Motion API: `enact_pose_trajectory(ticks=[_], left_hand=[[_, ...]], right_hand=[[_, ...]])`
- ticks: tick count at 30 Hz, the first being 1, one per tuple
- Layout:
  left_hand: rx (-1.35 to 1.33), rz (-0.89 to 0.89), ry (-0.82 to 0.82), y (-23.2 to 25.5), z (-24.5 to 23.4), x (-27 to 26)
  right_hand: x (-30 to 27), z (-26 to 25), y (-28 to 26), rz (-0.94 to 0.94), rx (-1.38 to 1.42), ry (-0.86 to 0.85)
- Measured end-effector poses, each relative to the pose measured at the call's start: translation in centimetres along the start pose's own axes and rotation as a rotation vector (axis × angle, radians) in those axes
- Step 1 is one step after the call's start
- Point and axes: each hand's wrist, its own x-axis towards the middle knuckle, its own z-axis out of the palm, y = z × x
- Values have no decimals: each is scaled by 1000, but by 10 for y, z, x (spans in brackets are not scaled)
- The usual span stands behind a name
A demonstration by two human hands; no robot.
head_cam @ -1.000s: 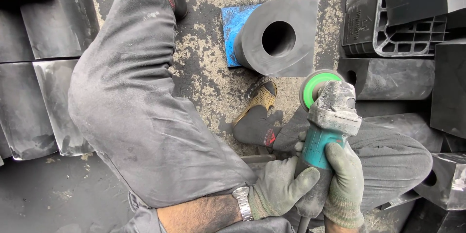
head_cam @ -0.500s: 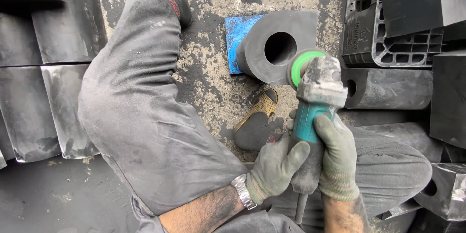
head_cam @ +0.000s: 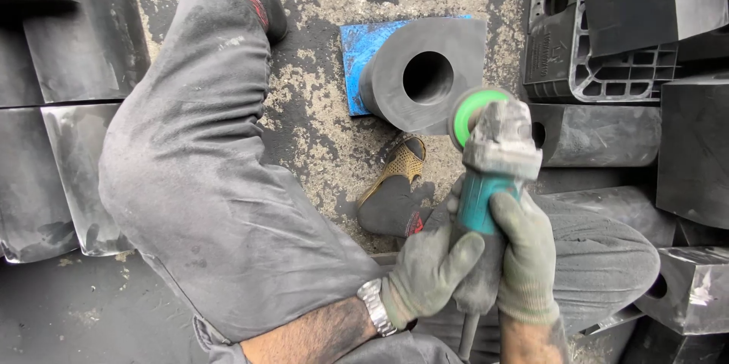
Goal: Smoothing the edges of a large black rubber block using a handheld angle grinder.
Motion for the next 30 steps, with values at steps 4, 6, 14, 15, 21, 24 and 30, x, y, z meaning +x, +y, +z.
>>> enact_pose_trajectory(ticks=[4,6,14,15,21,24,30], left_hand=[[-76,-16,12,13,-16,30],[-47,-42,34,10,-16,34],[-90,-17,-59,1,4,-1],[-38,-23,-75,-5,9,-5],[27,-90,-81,-8,8,8],[9,-73,-34,2,-5,21],[-86,-64,59,18,-24,40]], right_hand=[[26,13,-14,-17,-62,-11],[34,19,-20,-6,-51,-42],[-7,-11,2,24,-35,80],[-11,-16,6,41,-21,117],[3,-8,0,-3,-55,53],[18,0,-4,-2,-57,36],[37,16,-12,-48,-11,-104]])
